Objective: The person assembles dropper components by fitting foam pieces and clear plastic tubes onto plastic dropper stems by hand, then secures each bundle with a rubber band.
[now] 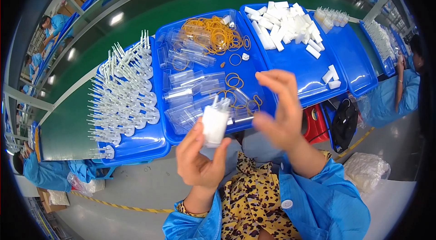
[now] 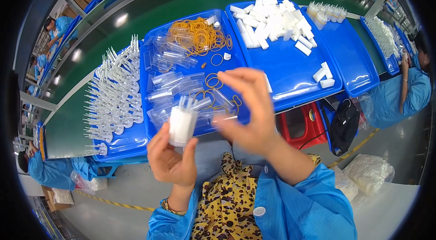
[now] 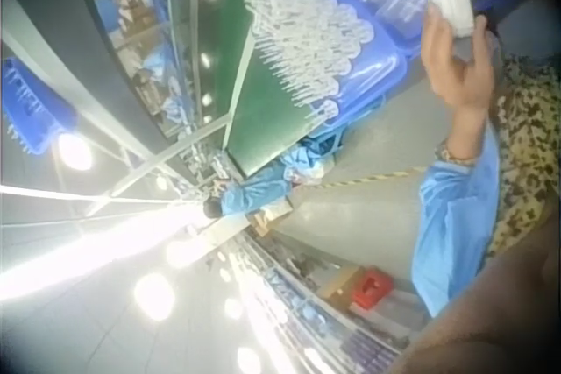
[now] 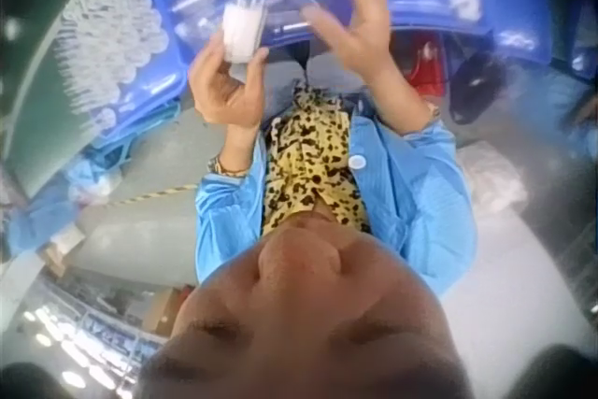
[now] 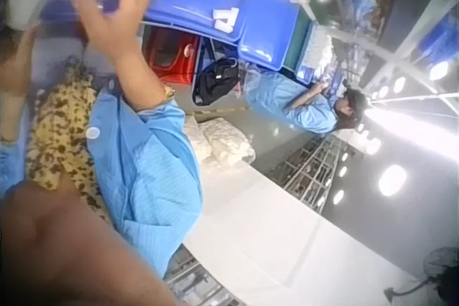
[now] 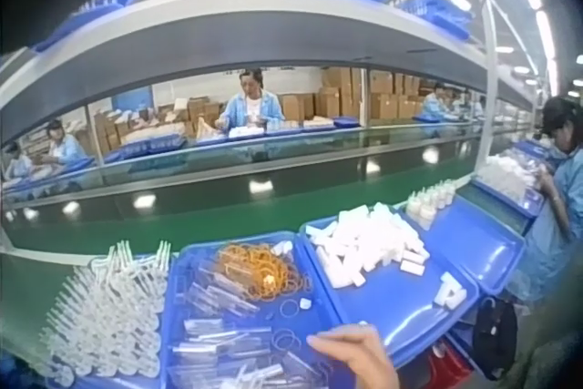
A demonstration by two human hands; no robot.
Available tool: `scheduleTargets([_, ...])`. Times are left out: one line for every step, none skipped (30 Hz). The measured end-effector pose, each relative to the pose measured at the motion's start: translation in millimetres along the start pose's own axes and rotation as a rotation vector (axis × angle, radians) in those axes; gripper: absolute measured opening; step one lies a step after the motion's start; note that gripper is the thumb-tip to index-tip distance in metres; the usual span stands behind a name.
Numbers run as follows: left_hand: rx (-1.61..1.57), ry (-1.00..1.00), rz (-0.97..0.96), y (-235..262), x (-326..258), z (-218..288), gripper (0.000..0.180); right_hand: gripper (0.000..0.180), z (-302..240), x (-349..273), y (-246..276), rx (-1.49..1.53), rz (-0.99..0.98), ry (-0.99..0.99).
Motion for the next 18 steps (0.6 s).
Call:
scheduleTargets([-0.003, 0.001, 0.003, 3, 0, 0, 0.055, 0.048, 11, 7, 8, -0.053, 0.003, -0.039])
scheduleTargets([0.002, 0.044, 0.002, 5, 1, -3, 0.055, 0.048, 17, 12, 10, -0.056, 0.000, -0.037])
scheduleTargets([0.008, 0.085, 0.001, 8, 3, -6, 0.055, 0.039, 28, 16, 0, -0.151, -0.137, -0.099])
scheduleTargets([-0.006, 0.061, -0.093, 4, 4, -3, 0.059, 0.030, 36, 16, -9, -0.245, -0.275, -0.160])
scheduleTargets([-0.005, 0.062, -0.088, 3, 4, -3, 0.059, 0.030, 34, 16, -11, -0.246, -0.278, -0.156])
scheduleTargets([-0.017, 0.068, -0.044, 6, 5, -3, 0.056, 0.029, 22, 17, -12, -0.208, -0.215, -0.093])
scheduleTargets([-0.025, 0.077, 0.004, 7, 4, -4, 0.053, 0.028, 11, 17, -12, -0.167, -0.155, -0.029])
scheduleTargets([-0.013, 0.080, 0.016, 6, 5, -5, 0.053, 0.038, -4, 15, -10, -0.031, -0.115, -0.026])
scheduleTargets([-0.007, 0.059, 0.016, 5, 5, -3, 0.054, 0.038, -12, 12, -16, -0.022, -0.125, -0.028])
scheduleTargets([-0.008, 0.034, 0.013, 4, 6, -1, 0.054, 0.044, -27, 13, -25, -0.007, -0.129, 0.057])
scheduleTargets([-0.005, 0.037, 0.014, 4, 7, -1, 0.054, 0.050, -39, 11, -33, 0.009, -0.132, 0.143])
scheduleTargets([0.034, -0.013, 0.007, 3, 9, 4, 0.053, 0.062, -37, 6, -41, 0.000, -0.177, 0.138])
scheduleTargets([0.073, -0.063, 0.000, 2, 10, 9, 0.053, 0.062, -35, 4, -42, -0.001, -0.178, 0.138])
scheduleTargets([0.071, -0.062, 0.000, 3, 10, 8, 0.053, 0.064, -36, 1, -40, -0.064, -0.158, 0.163])
scheduleTargets([0.097, -0.087, -0.016, 3, 10, 11, 0.052, 0.066, -37, -1, -40, -0.120, -0.141, 0.187])
scheduleTargets([0.121, -0.112, -0.033, 3, 9, 13, 0.052, 0.066, -39, -1, -40, -0.116, -0.144, 0.186])
scheduleTargets([0.126, -0.110, -0.033, 4, 9, 14, 0.052, 0.061, -36, 0, -39, -0.023, -0.145, 0.115])
scheduleTargets([0.102, -0.097, -0.024, 4, 10, 13, 0.052, 0.056, -32, 1, -38, 0.067, -0.144, 0.045])
Point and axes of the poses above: each hand's wrist, its own x-axis towards the middle knuckle, its own y-axis out of the back of the hand, z = x × y, the point moved 8 cm from there along x, towards the middle knuckle, and after that the axes turned 8 degrees about x, right-handed, at the moved point
